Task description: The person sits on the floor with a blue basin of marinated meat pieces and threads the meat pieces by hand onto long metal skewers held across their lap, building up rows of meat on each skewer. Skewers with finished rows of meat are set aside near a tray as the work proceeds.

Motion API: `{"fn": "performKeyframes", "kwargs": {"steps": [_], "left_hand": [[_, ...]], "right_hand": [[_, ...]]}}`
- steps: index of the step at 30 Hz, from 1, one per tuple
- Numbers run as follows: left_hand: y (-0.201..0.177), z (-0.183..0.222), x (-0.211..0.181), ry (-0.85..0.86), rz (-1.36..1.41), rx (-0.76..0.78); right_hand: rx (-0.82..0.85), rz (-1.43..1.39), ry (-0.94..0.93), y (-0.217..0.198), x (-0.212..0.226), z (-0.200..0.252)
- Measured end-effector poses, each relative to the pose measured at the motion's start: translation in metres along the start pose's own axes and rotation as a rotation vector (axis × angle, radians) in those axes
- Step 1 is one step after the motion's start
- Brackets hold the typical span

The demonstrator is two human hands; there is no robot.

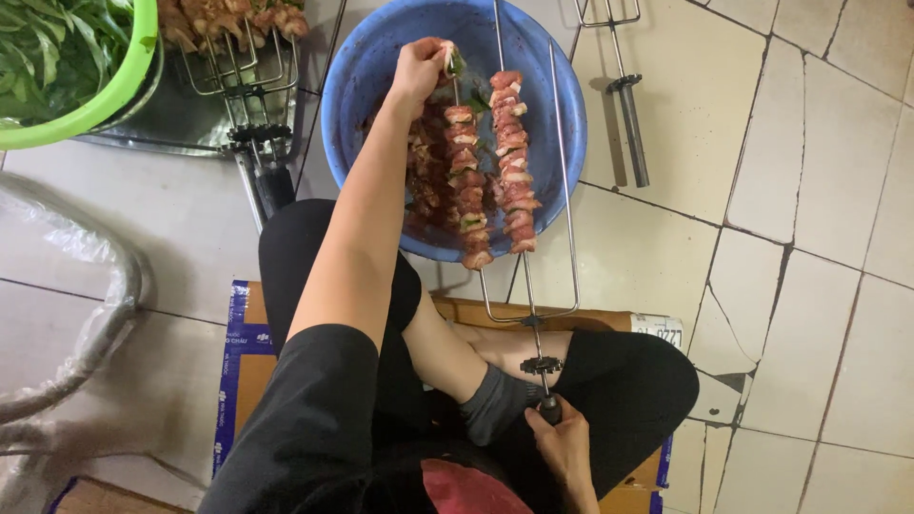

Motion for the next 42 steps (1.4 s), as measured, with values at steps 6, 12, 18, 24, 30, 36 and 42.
{"fn": "performKeyframes", "kwargs": {"steps": [6,12,18,24,30,36,42], "left_hand": [[0.002,0.003,-0.014,0.182,-0.083,0.001],[0.004,0.018,-0.061,0.46,-0.581,0.105],[0.009,0.028,-0.078,0.512,-0.772,0.294],[-0.01,0.021,-0.017,0.382,-0.677,0.403],[-0.015,0.028,-0.001,-0.038,-0.466,0.324],[-0.006,0.015,0.017,-0.183,-0.03,0.02],[0.012,0.024,-0.013,-0.131,0.342,-0.003]], "right_hand": [[-0.027,0.042,-0.017,-0.001,-0.002,-0.003],[-0.01,0.035,0.034,-0.002,0.003,0.002],[-0.008,0.017,-0.011,0.0,-0.012,-0.006],[0.018,-0.079,-0.04,0.004,-0.02,-0.01],[0.003,-0.047,-0.011,0.001,-0.006,-0.007],[0.007,-0.066,0.056,0.003,-0.018,-0.009],[0.011,-0.023,0.017,0.002,-0.002,-0.001]]}}
Point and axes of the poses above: each hand's wrist, its own z-axis away from the middle knuckle, its own y-axis out of the palm, x = y × z, the point moved 3 cm from there along -z, towards the middle knuckle, and after that the axes turned 7 degrees about y, right-handed, at the moved point
